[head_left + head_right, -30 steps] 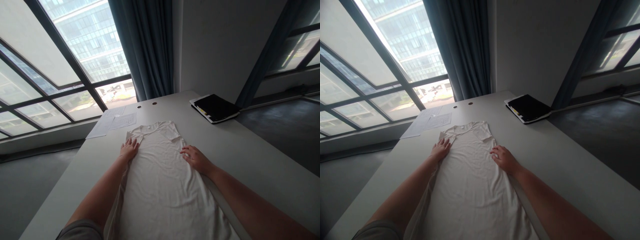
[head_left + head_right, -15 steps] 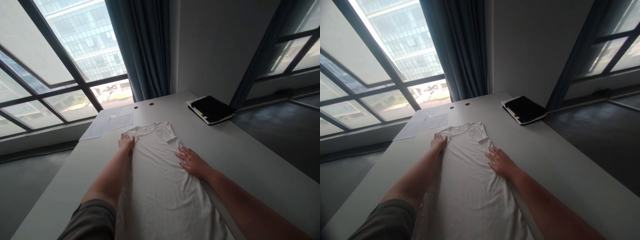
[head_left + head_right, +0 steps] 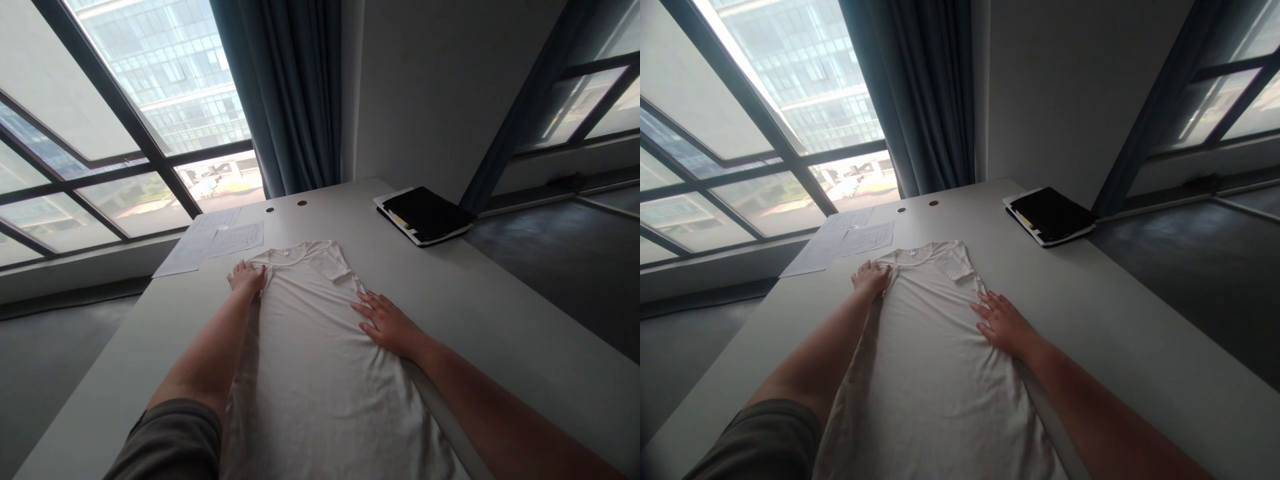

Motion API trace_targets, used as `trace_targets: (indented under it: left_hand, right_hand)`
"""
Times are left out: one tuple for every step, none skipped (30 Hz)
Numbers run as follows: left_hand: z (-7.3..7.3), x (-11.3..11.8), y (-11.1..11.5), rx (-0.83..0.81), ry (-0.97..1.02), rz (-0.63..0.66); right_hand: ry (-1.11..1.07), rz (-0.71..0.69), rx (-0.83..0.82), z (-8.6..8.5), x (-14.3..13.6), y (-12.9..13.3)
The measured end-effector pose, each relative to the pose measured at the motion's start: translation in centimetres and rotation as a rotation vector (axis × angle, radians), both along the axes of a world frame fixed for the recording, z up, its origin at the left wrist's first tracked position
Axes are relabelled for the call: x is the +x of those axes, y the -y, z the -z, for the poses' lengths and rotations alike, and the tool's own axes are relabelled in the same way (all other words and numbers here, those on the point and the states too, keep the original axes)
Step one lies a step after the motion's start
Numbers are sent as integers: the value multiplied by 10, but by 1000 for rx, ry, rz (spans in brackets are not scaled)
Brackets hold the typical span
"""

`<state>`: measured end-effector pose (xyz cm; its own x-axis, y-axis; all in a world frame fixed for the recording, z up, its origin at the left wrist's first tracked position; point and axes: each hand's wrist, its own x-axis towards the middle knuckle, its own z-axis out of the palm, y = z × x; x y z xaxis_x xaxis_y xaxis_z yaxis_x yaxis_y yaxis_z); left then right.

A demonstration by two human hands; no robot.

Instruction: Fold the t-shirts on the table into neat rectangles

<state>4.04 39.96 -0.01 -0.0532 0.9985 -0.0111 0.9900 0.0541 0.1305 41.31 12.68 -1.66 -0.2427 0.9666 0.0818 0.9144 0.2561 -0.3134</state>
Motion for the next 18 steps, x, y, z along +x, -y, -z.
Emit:
trace_targets:
  left_hand:
    - [0,-2,1,-8,-7,45]
    - [0,-5,1,-24,-14,90]
    - [0,-7,1,-44,-23,127]
    - [0,-9,2,-64,-33,151]
    - [0,-12,2,-78,-45,160]
    - [0,-13,2,-83,-55,159]
    - [0,-15,2,-87,-67,161]
    - [0,-16,2,-88,-75,164]
    - [0,-18,2,-80,-77,166]
    - [1,-19,2,-61,-73,168]
    - [1,-20,3,-31,-66,164]
    - [2,-22,3,0,-57,149]
    - [4,-23,3,23,-49,125]
    - [5,-24,3,33,-42,98]
    - [7,-25,2,28,-39,73]
    - [9,-25,0,12,-37,55]
    - [11,-26,-1,-6,-37,47]
    - [12,-26,-4,-20,-36,49]
  right_hand:
    - [8,6,-21,-3,-1,0]
    - [15,12,-43,-5,-2,0]
    - [22,18,-61,-8,-2,1]
    - [29,22,-76,-10,-3,1]
    - [34,26,-87,-12,-4,1]
    - [38,28,-94,-13,-4,1]
    - [42,29,-97,-13,-4,1]
    - [43,29,-97,-13,-4,1]
    - [44,29,-94,-13,-4,1]
    - [44,28,-91,-12,-4,0]
    - [43,26,-87,-12,-3,0]
    - [41,22,-83,-11,-3,0]
    - [39,18,-79,-10,-2,0]
    - [36,14,-74,-10,-2,0]
    - [35,10,-69,-10,-2,0]
    - [34,8,-65,-10,-2,0]
    - [35,9,-61,-10,-2,0]
    - [38,11,-62,-10,-2,0]
